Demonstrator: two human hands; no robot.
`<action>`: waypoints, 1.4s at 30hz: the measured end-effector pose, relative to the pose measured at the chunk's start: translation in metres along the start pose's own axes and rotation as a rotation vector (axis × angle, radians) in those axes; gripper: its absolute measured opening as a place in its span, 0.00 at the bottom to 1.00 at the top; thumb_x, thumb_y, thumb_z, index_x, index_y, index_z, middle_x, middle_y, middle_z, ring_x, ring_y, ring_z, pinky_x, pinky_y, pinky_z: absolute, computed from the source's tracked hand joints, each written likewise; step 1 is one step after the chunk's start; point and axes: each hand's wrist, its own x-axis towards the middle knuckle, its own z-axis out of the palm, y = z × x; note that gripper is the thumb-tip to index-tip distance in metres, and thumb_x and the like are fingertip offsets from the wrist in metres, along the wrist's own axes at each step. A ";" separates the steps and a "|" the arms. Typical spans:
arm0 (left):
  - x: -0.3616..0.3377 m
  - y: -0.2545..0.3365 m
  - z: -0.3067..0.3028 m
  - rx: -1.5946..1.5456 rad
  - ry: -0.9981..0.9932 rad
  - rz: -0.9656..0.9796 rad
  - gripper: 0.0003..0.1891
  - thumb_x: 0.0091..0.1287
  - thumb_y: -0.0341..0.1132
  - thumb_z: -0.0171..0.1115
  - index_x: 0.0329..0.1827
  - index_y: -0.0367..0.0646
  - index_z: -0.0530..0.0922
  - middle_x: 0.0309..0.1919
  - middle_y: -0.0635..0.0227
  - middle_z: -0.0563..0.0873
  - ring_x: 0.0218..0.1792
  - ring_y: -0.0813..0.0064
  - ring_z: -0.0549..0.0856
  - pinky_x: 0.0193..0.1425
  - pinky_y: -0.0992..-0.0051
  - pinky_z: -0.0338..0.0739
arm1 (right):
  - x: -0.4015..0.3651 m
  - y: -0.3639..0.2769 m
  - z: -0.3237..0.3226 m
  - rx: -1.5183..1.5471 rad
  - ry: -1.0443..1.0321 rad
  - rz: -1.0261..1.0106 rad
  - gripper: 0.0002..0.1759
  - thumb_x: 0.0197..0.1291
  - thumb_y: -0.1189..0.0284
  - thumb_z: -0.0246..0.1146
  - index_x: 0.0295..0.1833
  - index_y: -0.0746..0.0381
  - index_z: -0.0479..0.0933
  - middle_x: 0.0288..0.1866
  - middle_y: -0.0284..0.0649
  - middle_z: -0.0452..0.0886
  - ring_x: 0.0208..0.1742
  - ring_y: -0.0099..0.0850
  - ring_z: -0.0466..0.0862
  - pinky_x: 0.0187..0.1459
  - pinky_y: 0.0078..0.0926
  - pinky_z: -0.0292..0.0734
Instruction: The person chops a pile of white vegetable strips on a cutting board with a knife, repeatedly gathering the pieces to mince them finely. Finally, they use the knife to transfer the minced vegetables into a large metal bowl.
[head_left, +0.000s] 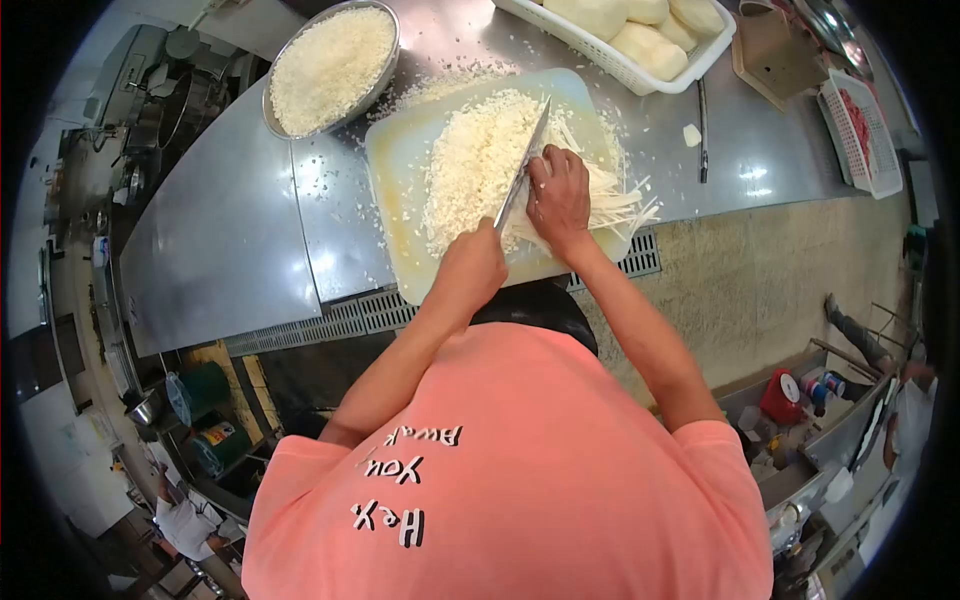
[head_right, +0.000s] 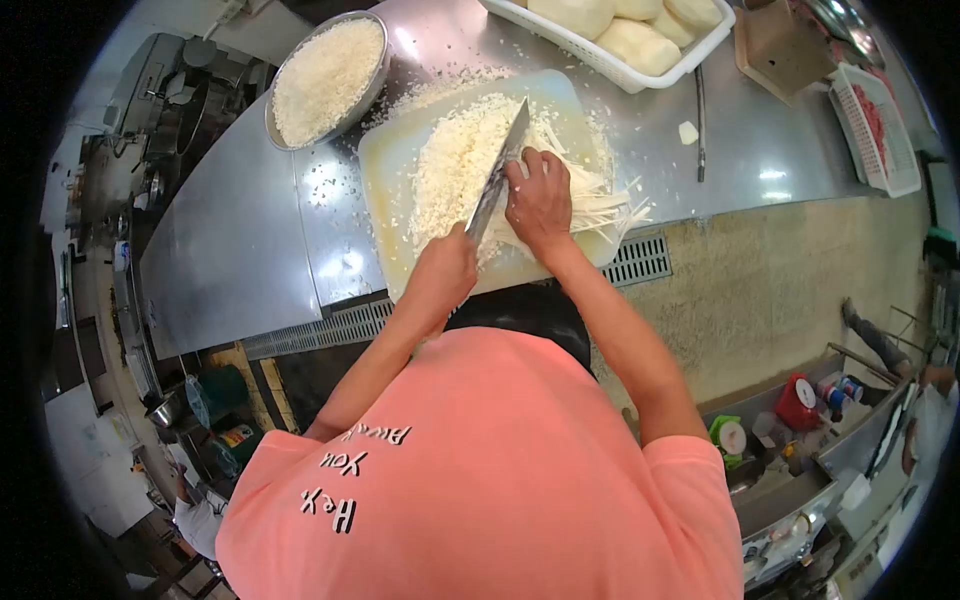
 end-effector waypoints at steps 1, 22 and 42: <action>0.008 -0.009 0.010 0.007 0.060 0.028 0.12 0.66 0.30 0.52 0.43 0.27 0.75 0.29 0.34 0.82 0.34 0.36 0.83 0.41 0.51 0.78 | -0.002 -0.008 0.002 0.009 -0.002 0.007 0.16 0.48 0.78 0.61 0.46 0.59 0.75 0.52 0.44 0.73 0.56 0.45 0.71 0.57 0.45 0.67; 0.017 0.009 0.024 -0.121 0.165 0.058 0.10 0.69 0.30 0.50 0.35 0.29 0.71 0.22 0.37 0.79 0.30 0.37 0.81 0.34 0.50 0.74 | 0.003 0.007 -0.008 -0.013 -0.039 -0.037 0.17 0.44 0.78 0.61 0.44 0.59 0.74 0.52 0.43 0.72 0.56 0.45 0.71 0.57 0.44 0.66; 0.011 0.021 0.006 -0.188 0.106 -0.017 0.09 0.68 0.29 0.50 0.38 0.28 0.69 0.24 0.36 0.80 0.30 0.37 0.82 0.36 0.49 0.74 | -0.001 0.009 -0.011 0.023 0.010 -0.037 0.15 0.45 0.80 0.61 0.43 0.60 0.75 0.50 0.43 0.74 0.55 0.45 0.71 0.56 0.44 0.66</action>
